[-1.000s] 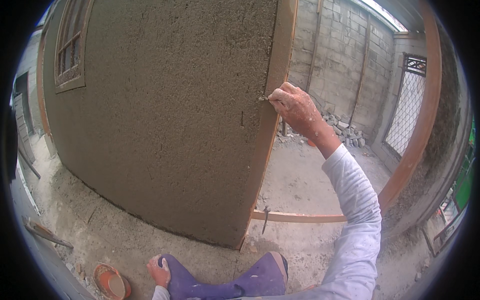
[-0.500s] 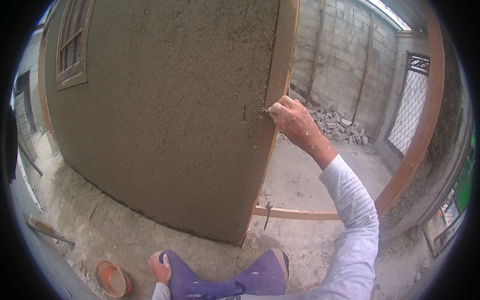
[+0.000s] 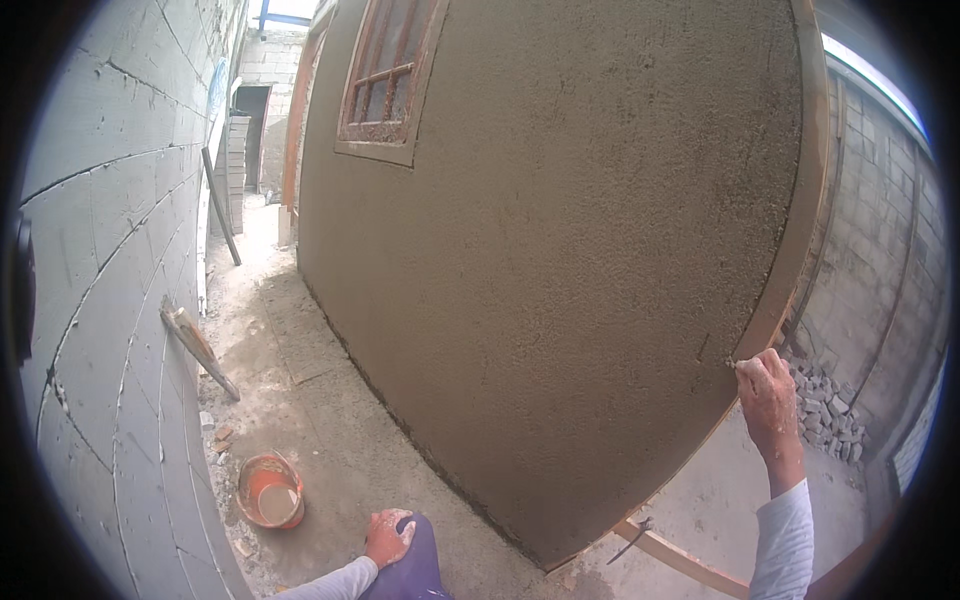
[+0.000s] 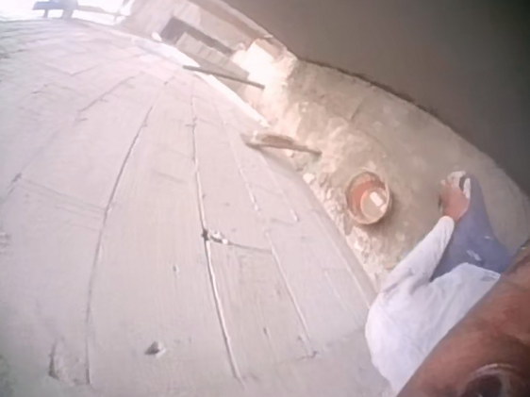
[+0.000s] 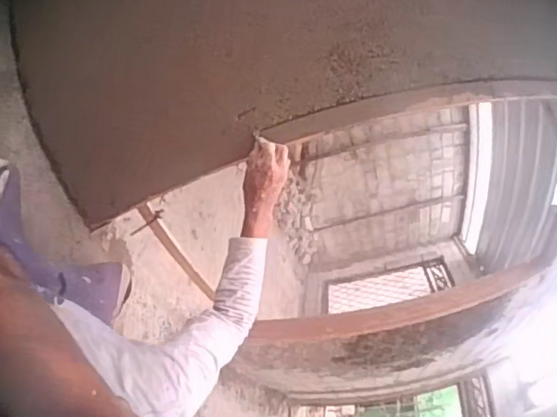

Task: The person smooths wet plaster on a wall using a small tool, working along the edges of a window frame and a doorway. The person moves around the wall, applying the tool to create a clean line and even surface.

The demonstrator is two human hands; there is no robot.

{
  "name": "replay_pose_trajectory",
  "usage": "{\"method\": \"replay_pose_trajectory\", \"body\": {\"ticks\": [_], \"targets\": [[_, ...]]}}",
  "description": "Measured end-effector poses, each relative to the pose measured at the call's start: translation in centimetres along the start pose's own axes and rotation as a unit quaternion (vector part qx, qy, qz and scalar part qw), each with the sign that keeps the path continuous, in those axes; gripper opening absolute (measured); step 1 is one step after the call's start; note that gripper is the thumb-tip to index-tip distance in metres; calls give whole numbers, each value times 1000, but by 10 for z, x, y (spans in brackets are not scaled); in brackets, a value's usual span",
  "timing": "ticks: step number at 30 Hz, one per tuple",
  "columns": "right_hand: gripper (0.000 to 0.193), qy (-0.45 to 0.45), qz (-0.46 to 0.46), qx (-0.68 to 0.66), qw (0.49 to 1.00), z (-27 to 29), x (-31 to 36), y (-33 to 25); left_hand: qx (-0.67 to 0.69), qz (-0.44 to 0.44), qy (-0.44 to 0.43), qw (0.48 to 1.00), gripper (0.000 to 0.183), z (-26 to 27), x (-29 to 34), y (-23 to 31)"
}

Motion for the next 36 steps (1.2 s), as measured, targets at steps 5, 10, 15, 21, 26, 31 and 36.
{"method": "replay_pose_trajectory", "body": {"ticks": [5, 10, 15, 21, 26, 31, 36], "targets": [[8, 44, -1, -25, 999, -5, -21, -5, -1, 42, 2, 999, 42, 16, 7, 2], [9, -7, 12, -7, 1000, -15, 6, -7, 1, 34, -5, 999, 42, 13, 5, 4], [10, 26, -14, -17, 999, -6, -3, -2, 10, -11, 10, 1000, 40, 0, 4, -2], [13, -31, 3, -6, 999, -24, 26, -6, 30, -30, 37, 998, 35, 6, 4, 13], [10, -121, 1, -38, 992, -11, 48, -11, 30, -62, -39, 997, 44, 23, 7, 28], [10, -9, -19, -54, 998, 8, 5, -8, 409, 119, 97, 900, 31, -64, 2, -73], [11, 53, -10, -53, 997, 36, -23, -14, 429, 251, -38, 867, 32, -93, 3, -89]]}}
Point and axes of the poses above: each hand's wrist, its own x-axis away from the middle knuckle, its own z-axis out of the back of the hand, y = z × x, the point moved 4 cm from there along -x, towards the middle knuckle, and after that the axes turned 3 degrees about y, right-handed, at the moved point
